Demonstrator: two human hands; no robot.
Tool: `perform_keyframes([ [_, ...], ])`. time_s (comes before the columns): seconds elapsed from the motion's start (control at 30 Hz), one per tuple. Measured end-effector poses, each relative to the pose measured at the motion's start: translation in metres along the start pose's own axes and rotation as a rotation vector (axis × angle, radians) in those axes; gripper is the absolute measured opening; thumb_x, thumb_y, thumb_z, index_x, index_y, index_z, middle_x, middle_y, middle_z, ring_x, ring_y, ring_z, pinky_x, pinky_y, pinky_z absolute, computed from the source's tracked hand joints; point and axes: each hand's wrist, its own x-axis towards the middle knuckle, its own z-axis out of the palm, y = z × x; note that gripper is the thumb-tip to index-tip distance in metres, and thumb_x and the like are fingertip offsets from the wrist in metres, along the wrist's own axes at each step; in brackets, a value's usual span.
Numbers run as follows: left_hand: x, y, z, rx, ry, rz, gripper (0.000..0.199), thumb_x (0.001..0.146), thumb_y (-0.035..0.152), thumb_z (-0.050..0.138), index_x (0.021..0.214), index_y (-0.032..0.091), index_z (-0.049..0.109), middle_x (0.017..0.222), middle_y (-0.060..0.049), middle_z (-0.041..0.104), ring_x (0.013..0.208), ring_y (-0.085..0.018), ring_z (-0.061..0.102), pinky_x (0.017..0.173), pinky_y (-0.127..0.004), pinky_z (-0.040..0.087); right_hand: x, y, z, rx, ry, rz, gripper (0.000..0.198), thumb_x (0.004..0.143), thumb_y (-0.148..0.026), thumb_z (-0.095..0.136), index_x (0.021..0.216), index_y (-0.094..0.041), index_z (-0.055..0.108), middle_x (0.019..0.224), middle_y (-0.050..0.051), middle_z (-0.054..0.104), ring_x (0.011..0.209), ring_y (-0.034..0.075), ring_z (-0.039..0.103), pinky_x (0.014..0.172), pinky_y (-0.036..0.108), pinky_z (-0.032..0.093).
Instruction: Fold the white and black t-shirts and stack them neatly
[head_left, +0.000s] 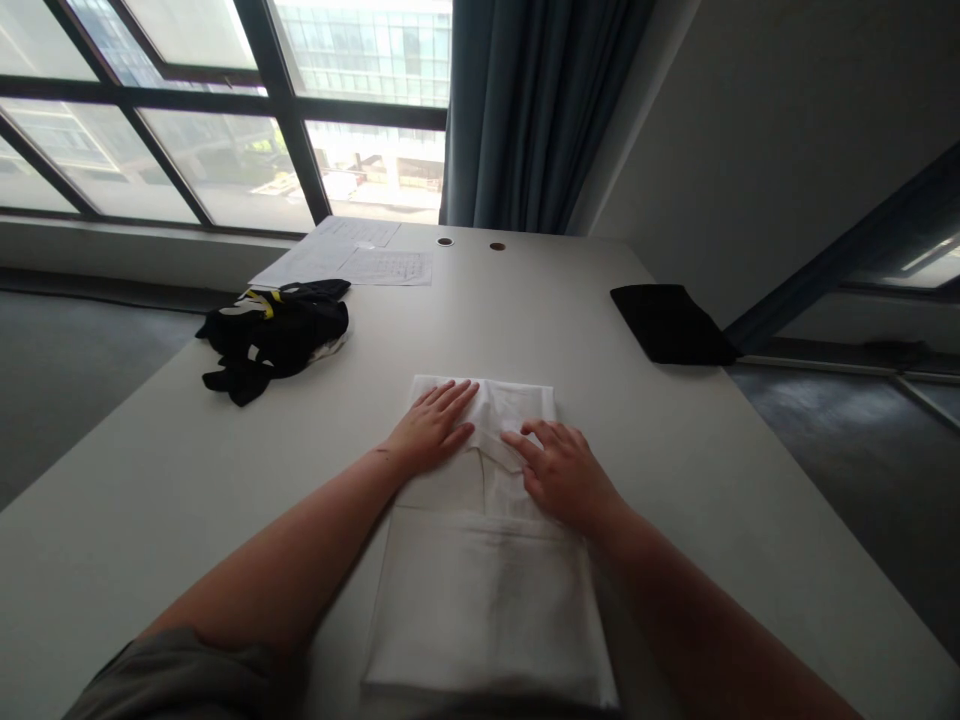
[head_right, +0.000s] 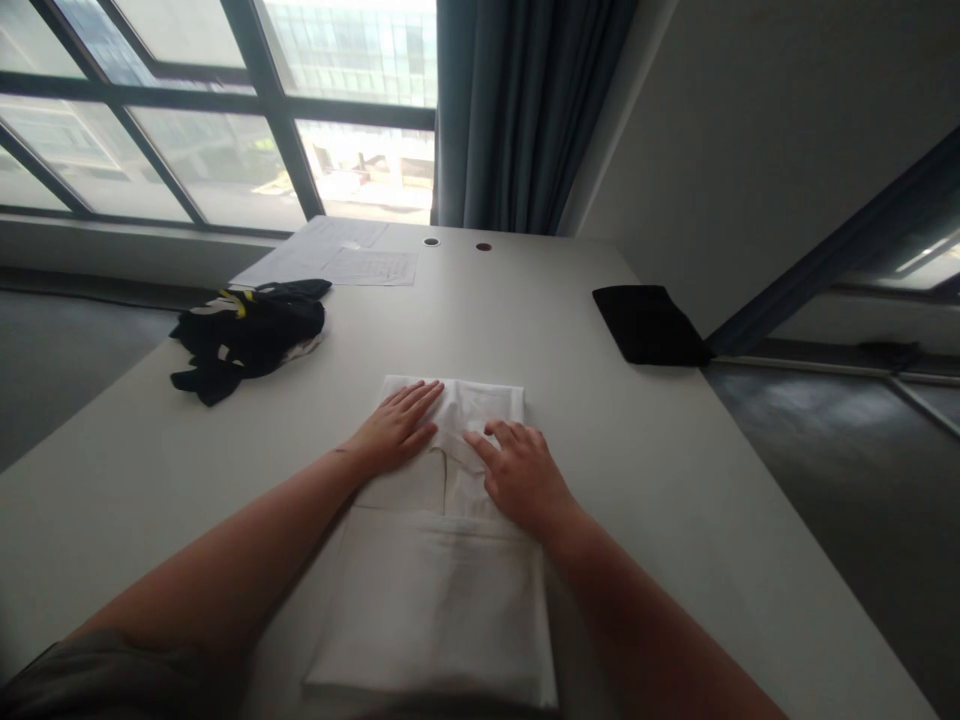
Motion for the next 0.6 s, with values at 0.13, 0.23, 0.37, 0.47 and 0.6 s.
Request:
perform_keyframes([
  [0.13,-0.007,-0.011,-0.005,-0.007,-0.057,0.038,0.075,0.103,0.059,0.046,0.166,0.021,0.031,0.171,-0.01,0.034,0.159,-0.029,0.03,0.132,-0.051,0.025,-0.007,0.015,-0.002,-0.033,-0.091,0.042,0.057,0.087,-0.004,0.053,0.138,-0.027,0.065,0.138,0.011,0.062,0.121,0.028,0.055,0.101,0.04,0.037],
  [0.23,-0.007,-0.011,-0.008,0.013,-0.068,0.074,0.08,0.096,0.065,0.058,0.163,0.026,0.038,0.171,-0.01,0.033,0.159,-0.032,0.029,0.132,-0.052,0.025,-0.002,0.027,-0.007,-0.004,-0.104,0.07,0.033,0.088,-0.006,0.053,0.111,-0.02,0.072,0.117,0.011,0.068,0.107,0.025,0.058,0.091,0.036,0.037],
  [0.37,-0.007,-0.009,-0.012,0.029,-0.118,0.134,0.062,0.096,0.062,0.06,0.153,0.036,0.054,0.172,-0.007,0.03,0.159,-0.034,0.028,0.131,-0.056,0.024,0.002,0.043,-0.017,0.035,-0.187,0.059,0.016,0.083,-0.008,0.057,0.091,-0.018,0.066,0.1,0.008,0.067,0.097,0.023,0.058,0.085,0.033,0.036],
  [0.47,-0.009,-0.012,-0.017,0.002,-0.14,0.163,0.047,0.099,0.059,0.059,0.137,0.034,0.068,0.168,-0.007,0.039,0.156,-0.033,0.035,0.13,-0.057,0.024,-0.002,0.048,-0.021,0.013,-0.302,0.079,0.017,0.082,-0.009,0.057,0.093,-0.019,0.066,0.102,0.007,0.066,0.096,0.023,0.058,0.082,0.033,0.036],
  [0.6,-0.005,-0.006,-0.026,-0.1,-0.126,0.178,0.034,0.104,0.05,0.051,0.113,0.027,0.074,0.151,-0.005,0.06,0.142,-0.025,0.053,0.124,-0.046,0.039,-0.002,0.039,-0.027,-0.092,-0.295,0.095,0.018,0.083,-0.01,0.058,0.093,-0.02,0.069,0.105,0.01,0.068,0.099,0.026,0.058,0.083,0.036,0.038],
])
